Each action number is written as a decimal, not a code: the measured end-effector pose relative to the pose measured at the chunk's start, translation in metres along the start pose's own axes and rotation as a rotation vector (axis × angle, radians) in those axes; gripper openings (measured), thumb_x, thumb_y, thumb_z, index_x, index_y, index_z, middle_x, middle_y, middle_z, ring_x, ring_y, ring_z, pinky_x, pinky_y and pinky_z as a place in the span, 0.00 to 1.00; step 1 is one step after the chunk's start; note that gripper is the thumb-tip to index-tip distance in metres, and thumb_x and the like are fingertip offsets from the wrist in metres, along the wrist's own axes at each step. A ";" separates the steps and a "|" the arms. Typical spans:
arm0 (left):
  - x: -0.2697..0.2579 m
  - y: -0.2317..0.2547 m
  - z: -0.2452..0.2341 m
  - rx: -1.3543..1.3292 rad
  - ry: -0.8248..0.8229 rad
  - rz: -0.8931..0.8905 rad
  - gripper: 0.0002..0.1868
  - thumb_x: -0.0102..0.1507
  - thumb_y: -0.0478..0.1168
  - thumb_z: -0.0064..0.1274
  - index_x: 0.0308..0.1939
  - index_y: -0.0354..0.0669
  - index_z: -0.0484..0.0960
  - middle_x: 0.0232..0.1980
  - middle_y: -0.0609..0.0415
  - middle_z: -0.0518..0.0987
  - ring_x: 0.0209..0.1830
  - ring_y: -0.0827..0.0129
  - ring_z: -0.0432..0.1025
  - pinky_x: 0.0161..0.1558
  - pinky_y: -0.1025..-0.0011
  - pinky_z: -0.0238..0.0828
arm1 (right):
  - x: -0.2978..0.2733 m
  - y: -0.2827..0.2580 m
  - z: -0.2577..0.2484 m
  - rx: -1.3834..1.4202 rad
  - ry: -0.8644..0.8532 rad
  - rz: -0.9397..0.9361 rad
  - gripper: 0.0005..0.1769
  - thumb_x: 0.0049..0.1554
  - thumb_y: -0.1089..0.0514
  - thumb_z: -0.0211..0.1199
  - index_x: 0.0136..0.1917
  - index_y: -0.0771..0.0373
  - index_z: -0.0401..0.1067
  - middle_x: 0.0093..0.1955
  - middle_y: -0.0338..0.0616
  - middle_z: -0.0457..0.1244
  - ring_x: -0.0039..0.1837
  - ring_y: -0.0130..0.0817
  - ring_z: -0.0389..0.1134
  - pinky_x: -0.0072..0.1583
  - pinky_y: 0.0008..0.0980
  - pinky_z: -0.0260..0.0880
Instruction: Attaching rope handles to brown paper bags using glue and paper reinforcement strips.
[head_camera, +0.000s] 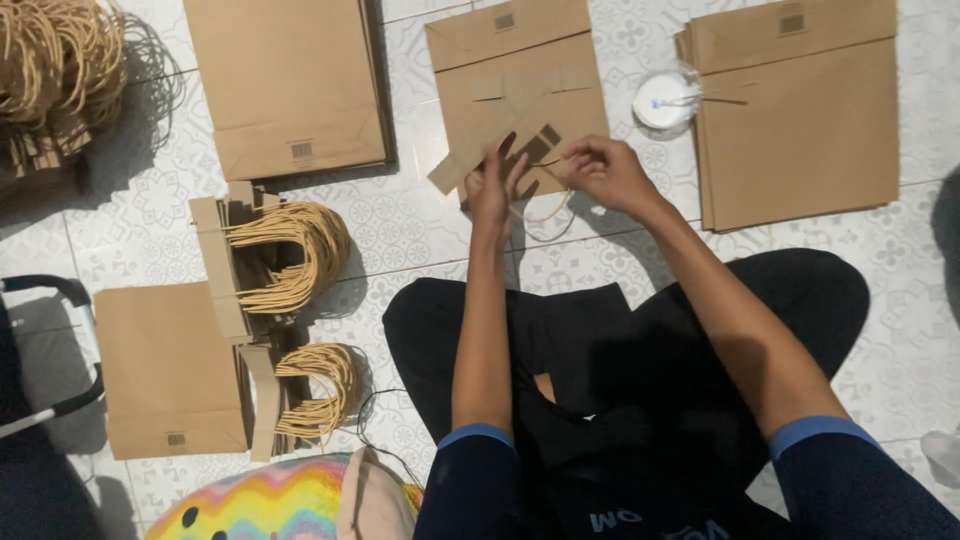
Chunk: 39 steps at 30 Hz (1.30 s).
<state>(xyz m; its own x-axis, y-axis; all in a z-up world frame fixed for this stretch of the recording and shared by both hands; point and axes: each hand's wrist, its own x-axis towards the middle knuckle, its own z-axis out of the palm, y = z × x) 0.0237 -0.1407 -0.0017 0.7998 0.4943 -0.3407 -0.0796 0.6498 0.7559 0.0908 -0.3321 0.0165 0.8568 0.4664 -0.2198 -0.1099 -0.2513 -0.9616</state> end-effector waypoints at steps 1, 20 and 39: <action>-0.004 -0.003 0.003 -0.003 -0.008 0.000 0.22 0.70 0.47 0.57 0.61 0.34 0.78 0.59 0.38 0.75 0.59 0.44 0.75 0.59 0.49 0.80 | -0.006 -0.003 -0.011 -0.004 0.007 -0.004 0.23 0.50 0.66 0.73 0.60 0.63 0.75 0.47 0.47 0.69 0.47 0.28 0.71 0.52 0.29 0.75; -0.007 -0.085 -0.005 -0.186 -0.202 -0.309 0.23 0.73 0.43 0.33 0.60 0.21 0.65 0.55 0.34 0.74 0.58 0.46 0.77 0.46 0.65 0.82 | 0.046 0.091 -0.138 0.053 0.817 0.016 0.05 0.61 0.63 0.65 0.49 0.61 0.69 0.39 0.36 0.66 0.39 0.21 0.65 0.43 0.20 0.67; 0.018 -0.044 0.016 -0.197 -0.113 -0.346 0.24 0.72 0.46 0.44 0.69 0.40 0.62 0.60 0.33 0.76 0.48 0.57 0.78 0.51 0.65 0.78 | 0.041 0.025 -0.128 -0.409 0.634 -0.347 0.06 0.67 0.69 0.70 0.51 0.79 0.79 0.42 0.48 0.67 0.41 0.30 0.62 0.44 0.27 0.66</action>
<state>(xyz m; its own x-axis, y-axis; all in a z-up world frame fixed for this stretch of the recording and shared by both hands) 0.0513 -0.1692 -0.0321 0.8586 0.1677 -0.4844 0.1020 0.8702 0.4821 0.1881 -0.4278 0.0040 0.9431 0.0390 0.3302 0.3003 -0.5264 -0.7955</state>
